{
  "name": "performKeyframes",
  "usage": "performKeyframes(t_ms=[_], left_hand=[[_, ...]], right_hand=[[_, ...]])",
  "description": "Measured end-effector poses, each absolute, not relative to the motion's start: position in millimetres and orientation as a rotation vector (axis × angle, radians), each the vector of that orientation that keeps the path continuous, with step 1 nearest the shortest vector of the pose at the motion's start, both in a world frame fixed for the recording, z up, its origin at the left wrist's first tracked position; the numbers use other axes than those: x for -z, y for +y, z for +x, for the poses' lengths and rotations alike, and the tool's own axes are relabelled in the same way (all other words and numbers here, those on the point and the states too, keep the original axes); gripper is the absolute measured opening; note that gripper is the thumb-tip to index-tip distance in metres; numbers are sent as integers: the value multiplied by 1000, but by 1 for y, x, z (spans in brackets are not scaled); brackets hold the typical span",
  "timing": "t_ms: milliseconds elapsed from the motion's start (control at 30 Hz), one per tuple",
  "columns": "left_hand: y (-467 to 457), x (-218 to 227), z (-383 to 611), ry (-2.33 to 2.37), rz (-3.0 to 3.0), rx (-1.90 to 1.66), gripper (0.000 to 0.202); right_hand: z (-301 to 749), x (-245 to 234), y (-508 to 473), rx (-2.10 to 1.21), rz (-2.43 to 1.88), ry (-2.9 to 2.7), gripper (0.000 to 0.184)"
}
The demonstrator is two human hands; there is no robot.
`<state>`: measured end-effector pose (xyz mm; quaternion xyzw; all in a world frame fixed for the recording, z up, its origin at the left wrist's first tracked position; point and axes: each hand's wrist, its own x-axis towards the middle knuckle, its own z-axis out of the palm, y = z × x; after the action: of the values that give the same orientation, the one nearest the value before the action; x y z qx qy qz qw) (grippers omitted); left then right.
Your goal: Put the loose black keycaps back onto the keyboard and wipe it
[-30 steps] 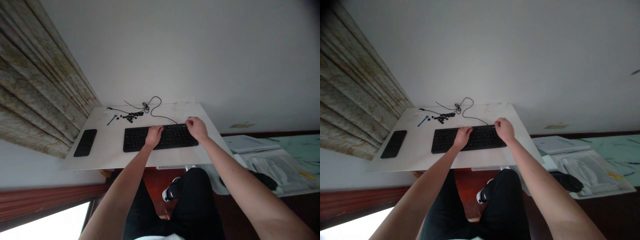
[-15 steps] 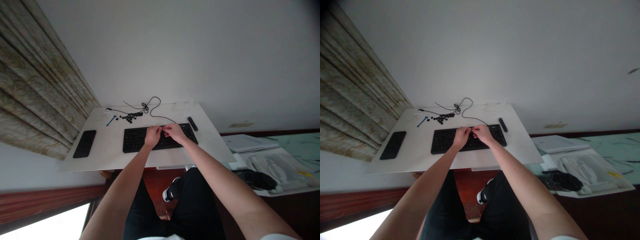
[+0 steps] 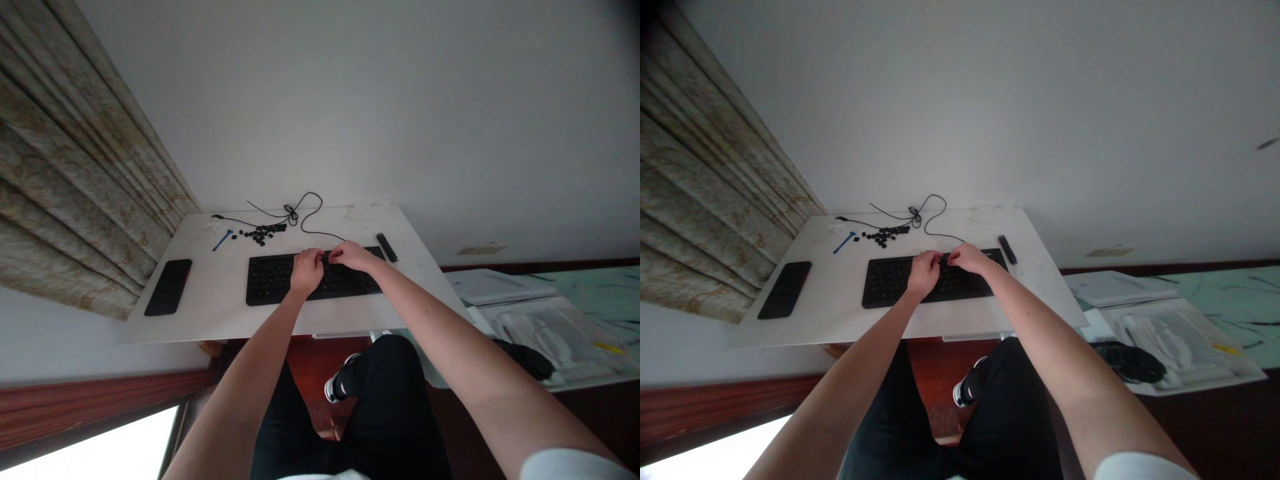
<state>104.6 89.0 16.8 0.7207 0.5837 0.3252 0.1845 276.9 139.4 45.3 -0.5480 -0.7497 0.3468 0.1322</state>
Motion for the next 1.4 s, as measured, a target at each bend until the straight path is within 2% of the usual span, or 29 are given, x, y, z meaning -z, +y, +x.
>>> performKeyframes(t_ms=[567, 1400], left_hand=[[88, -19, 104, 1638, 2044, -908, 32], [91, -15, 105, 1627, 2063, -931, 36]], right_hand=[[260, -59, 154, -1082, -1935, -2138, 8], [250, -67, 179, -1479, -2151, -1973, 32]])
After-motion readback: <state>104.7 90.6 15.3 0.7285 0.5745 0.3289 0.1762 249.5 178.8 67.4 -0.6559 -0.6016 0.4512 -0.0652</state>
